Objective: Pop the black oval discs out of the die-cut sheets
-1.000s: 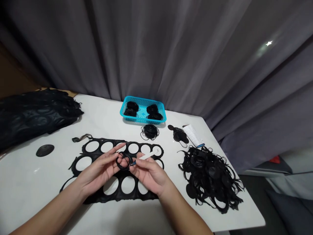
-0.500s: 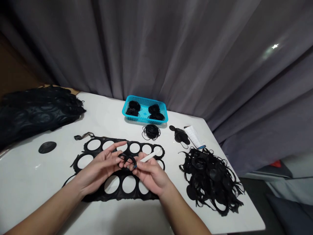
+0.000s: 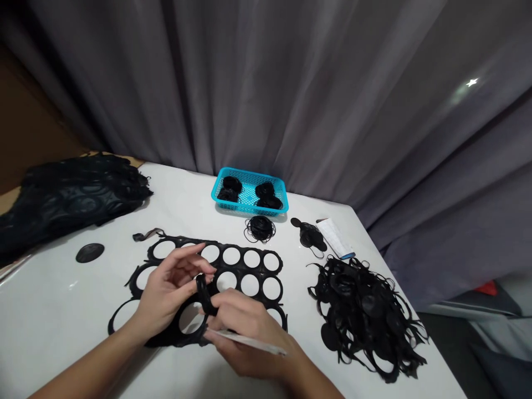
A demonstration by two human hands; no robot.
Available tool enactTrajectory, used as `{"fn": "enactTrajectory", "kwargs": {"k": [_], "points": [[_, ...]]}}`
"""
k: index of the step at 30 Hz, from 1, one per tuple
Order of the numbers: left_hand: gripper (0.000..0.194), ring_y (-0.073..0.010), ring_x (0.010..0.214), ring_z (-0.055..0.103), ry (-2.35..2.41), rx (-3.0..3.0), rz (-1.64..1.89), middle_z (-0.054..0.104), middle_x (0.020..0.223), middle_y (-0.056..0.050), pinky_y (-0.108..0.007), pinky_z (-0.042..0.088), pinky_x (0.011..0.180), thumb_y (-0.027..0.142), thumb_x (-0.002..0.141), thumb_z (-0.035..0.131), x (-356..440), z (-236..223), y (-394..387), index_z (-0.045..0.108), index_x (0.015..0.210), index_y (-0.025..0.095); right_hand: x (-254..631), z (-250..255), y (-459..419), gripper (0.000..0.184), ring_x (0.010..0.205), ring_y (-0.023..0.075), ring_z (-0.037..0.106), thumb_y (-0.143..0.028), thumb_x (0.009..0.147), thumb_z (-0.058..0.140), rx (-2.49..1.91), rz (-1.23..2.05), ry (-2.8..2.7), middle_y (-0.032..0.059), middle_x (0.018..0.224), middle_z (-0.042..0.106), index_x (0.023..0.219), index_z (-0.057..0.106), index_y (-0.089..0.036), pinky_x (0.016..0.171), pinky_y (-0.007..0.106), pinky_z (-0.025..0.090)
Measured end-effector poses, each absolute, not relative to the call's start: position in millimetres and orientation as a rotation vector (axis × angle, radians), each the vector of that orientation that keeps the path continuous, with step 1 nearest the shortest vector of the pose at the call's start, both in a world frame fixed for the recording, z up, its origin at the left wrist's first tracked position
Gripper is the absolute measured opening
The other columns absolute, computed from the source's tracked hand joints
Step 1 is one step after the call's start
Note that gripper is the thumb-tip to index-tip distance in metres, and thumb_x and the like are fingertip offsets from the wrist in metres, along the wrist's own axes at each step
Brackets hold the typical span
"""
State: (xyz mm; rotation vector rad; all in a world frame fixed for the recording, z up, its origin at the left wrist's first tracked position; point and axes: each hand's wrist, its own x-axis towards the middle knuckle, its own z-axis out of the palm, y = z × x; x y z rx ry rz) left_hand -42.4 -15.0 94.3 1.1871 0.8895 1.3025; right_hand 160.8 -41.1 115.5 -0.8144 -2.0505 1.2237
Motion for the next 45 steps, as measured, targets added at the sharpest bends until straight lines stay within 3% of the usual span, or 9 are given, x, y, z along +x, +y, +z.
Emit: {"fn": "enactTrajectory", "kwargs": {"k": [5, 9, 12, 16, 20, 29, 34, 42, 45], "points": [[0.044, -0.0235, 0.095, 0.070, 0.842, 1.244, 1.062, 0.070, 0.088, -0.004, -0.034, 0.052, 0.086, 0.024, 0.088, 0.069, -50, 108, -1, 0.059, 0.131, 0.026, 159, 105, -34, 0.016, 0.102, 0.0251, 0.067, -0.028, 0.086, 0.074, -0.735, 1.629, -1.454, 0.0092, 0.106, 0.068, 0.076, 0.064, -0.022, 0.085, 0.039, 0.053], [0.041, -0.0194, 0.078, 0.070, 0.989, 1.580, 0.789, 0.067, 0.084, 0.000, -0.030, 0.052, 0.072, 0.028, 0.085, 0.067, -62, 134, 42, 0.058, 0.125, 0.024, 159, 90, -19, 0.025, 0.122, 0.0281, 0.059, -0.034, 0.081, 0.080, -0.706, 1.778, -0.946, 0.0126, 0.132, 0.061, 0.076, 0.059, -0.020, 0.089, 0.039, 0.053], [0.032, -0.0182, 0.070, 0.067, 1.220, 1.924, 0.636, 0.068, 0.083, 0.000, -0.027, 0.049, 0.066, 0.026, 0.079, 0.063, -65, 158, 95, 0.063, 0.111, 0.022, 160, 82, -7, 0.026, 0.131, 0.0277, 0.053, -0.033, 0.081, 0.080, -0.796, 1.742, -0.813, 0.0127, 0.136, 0.060, 0.077, 0.059, -0.019, 0.097, 0.038, 0.050], [0.020, -0.0178, 0.070, 0.062, 1.330, 2.043, 0.596, 0.067, 0.076, 0.002, -0.026, 0.045, 0.070, 0.021, 0.066, 0.073, -55, 184, 171, 0.068, 0.086, 0.021, 162, 78, 1, 0.027, 0.116, 0.0246, 0.061, -0.037, 0.081, 0.079, -0.910, 1.554, -0.822, 0.0102, 0.117, 0.067, 0.076, 0.059, -0.019, 0.085, 0.032, 0.052], [0.022, -0.0181, 0.069, 0.061, 1.349, 2.021, 0.538, 0.064, 0.070, 0.002, -0.027, 0.046, 0.068, 0.024, 0.063, 0.078, -29, 188, 230, 0.066, 0.081, 0.021, 166, 80, 4, 0.025, 0.096, 0.0195, 0.063, -0.037, 0.084, 0.075, -0.978, 1.407, -0.950, 0.0068, 0.105, 0.068, 0.074, 0.059, -0.020, 0.082, 0.031, 0.048], [0.045, -0.0211, 0.077, 0.070, 1.033, 1.722, 0.514, 0.061, 0.075, 0.002, -0.032, 0.055, 0.065, 0.038, 0.067, 0.086, 33, 155, 263, 0.061, 0.099, 0.019, 170, 83, 7, 0.019, 0.090, 0.0194, 0.059, -0.029, 0.087, 0.069, -1.038, 1.327, -1.042, 0.0048, 0.099, 0.068, 0.074, 0.056, -0.021, 0.078, 0.032, 0.043], [0.046, -0.0244, 0.084, 0.073, 0.908, 1.641, 0.467, 0.065, 0.081, -0.001, -0.033, 0.056, 0.067, 0.034, 0.068, 0.086, 41, 152, 258, 0.062, 0.104, 0.018, 169, 82, 5, 0.017, 0.084, 0.0184, 0.057, -0.026, 0.085, 0.069, -1.061, 1.388, -1.025, 0.0056, 0.099, 0.069, 0.075, 0.056, -0.020, 0.073, 0.031, 0.041], [0.045, -0.0207, 0.072, 0.070, 1.160, 1.633, 0.440, 0.064, 0.070, 0.002, -0.031, 0.057, 0.063, 0.026, 0.067, 0.087, 8, 142, 292, 0.063, 0.104, 0.017, 167, 80, 1, 0.013, 0.080, 0.0174, 0.055, -0.024, 0.085, 0.068, -1.116, 1.396, -1.062, 0.0051, 0.096, 0.068, 0.076, 0.060, -0.020, 0.071, 0.031, 0.041], [0.040, -0.0195, 0.071, 0.069, 1.263, 1.664, 0.384, 0.065, 0.075, 0.000, -0.033, 0.058, 0.065, 0.024, 0.075, 0.084, -8, 134, 298, 0.063, 0.108, 0.014, 166, 82, 1, 0.013, 0.076, 0.0168, 0.054, -0.027, 0.085, 0.070, -1.141, 1.413, -1.058, 0.0053, 0.095, 0.068, 0.077, 0.062, -0.020, 0.068, 0.030, 0.041]]}}
